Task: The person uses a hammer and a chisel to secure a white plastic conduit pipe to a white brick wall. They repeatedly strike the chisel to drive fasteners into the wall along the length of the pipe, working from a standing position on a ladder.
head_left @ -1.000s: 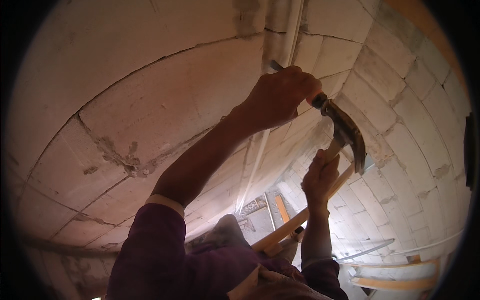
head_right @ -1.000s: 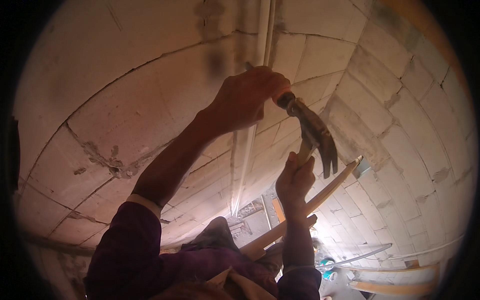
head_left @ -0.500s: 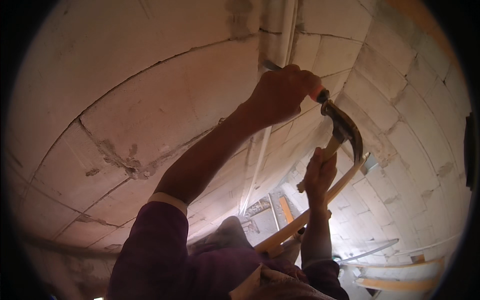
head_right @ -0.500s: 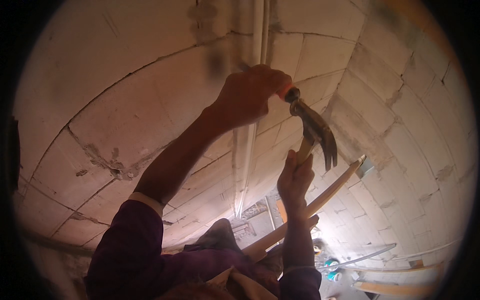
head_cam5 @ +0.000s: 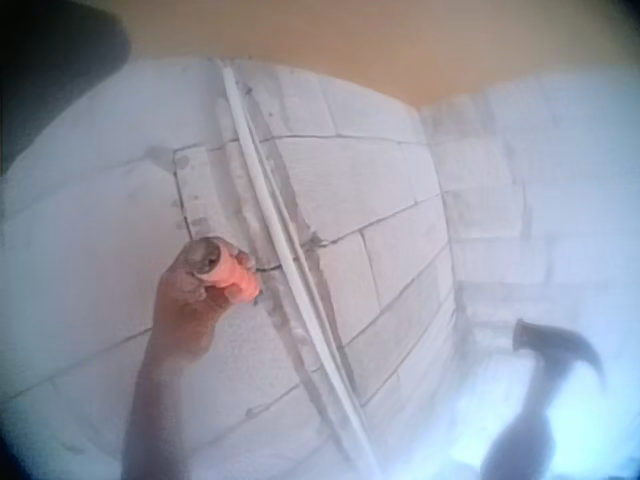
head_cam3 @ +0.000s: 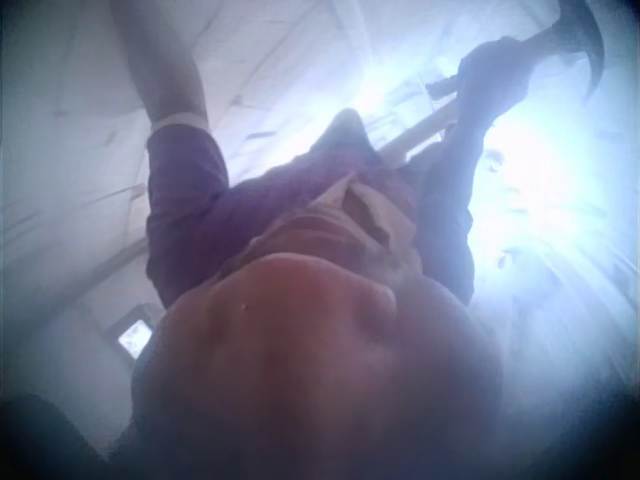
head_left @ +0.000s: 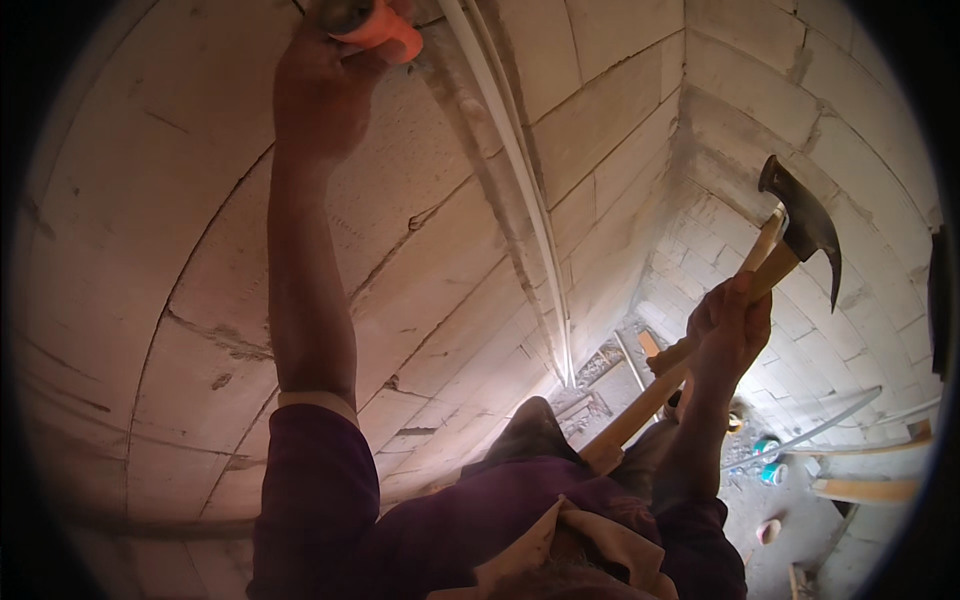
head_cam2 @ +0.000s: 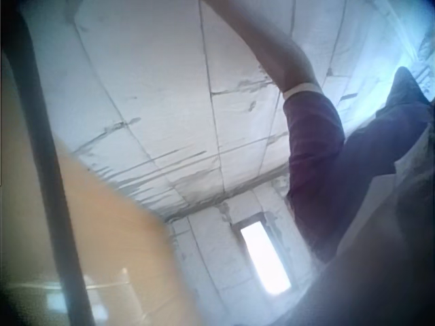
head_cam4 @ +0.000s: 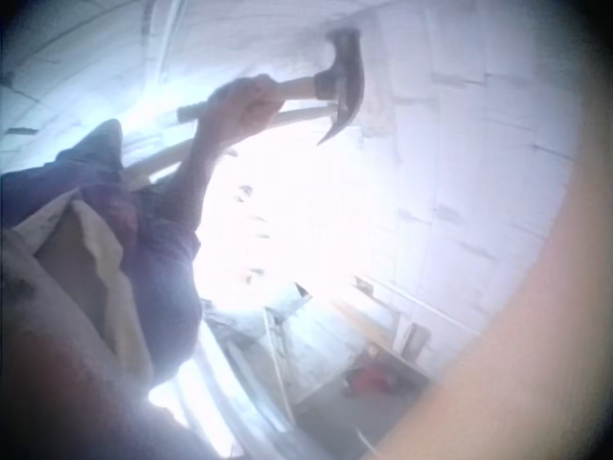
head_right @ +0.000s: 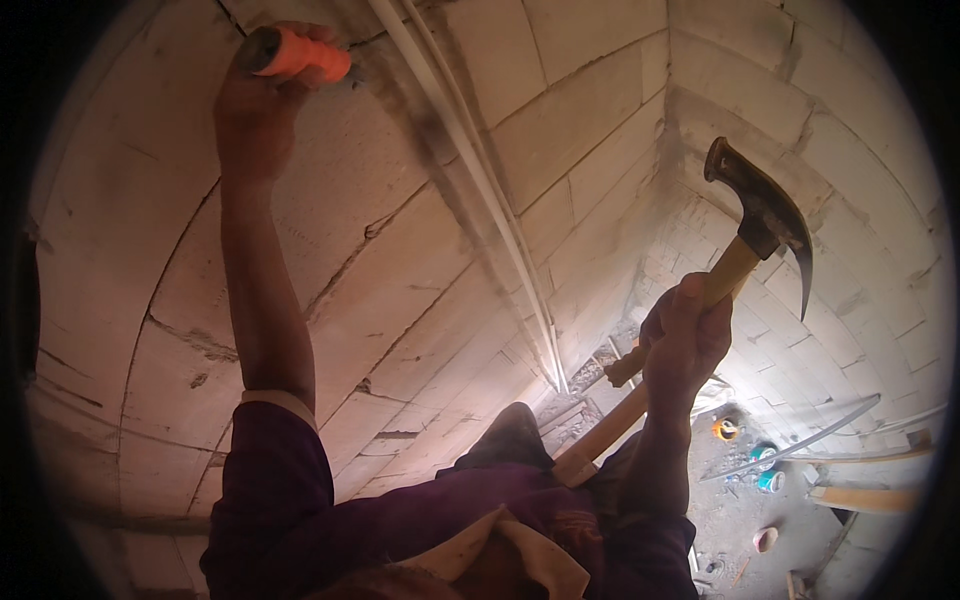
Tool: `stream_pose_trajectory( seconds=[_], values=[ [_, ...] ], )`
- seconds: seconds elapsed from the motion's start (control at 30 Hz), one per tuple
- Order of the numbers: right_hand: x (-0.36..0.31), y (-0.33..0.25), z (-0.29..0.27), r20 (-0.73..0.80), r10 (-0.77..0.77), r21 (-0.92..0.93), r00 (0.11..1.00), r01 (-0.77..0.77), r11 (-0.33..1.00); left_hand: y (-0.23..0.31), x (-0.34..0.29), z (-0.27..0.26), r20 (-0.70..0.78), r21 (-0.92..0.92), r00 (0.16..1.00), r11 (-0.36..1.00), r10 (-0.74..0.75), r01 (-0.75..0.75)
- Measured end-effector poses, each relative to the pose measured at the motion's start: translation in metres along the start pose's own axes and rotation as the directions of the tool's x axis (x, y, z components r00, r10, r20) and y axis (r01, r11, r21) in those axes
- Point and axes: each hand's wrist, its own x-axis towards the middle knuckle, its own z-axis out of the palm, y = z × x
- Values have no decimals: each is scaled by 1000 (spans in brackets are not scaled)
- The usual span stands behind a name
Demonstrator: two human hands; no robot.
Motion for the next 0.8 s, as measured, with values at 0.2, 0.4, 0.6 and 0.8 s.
stream_pose_trajectory(
  seconds=[0.2,0.4,0.6,0.8],
  values=[
    [-1,6,-10,25,92,-19,995,-91,996,-27,5,19,128,-51,988,996,85,-79],
    [-6,11,-4,84,149,-60,985,-144,988,-22,14,34,145,345,989,938,-12,-40],
    [-14,11,-6,134,153,-129,979,-136,982,11,55,29,252,369,963,929,-99,-1],
    [-9,9,-6,102,177,-80,979,-169,982,-13,53,21,222,107,969,991,-107,85]
  ],
)
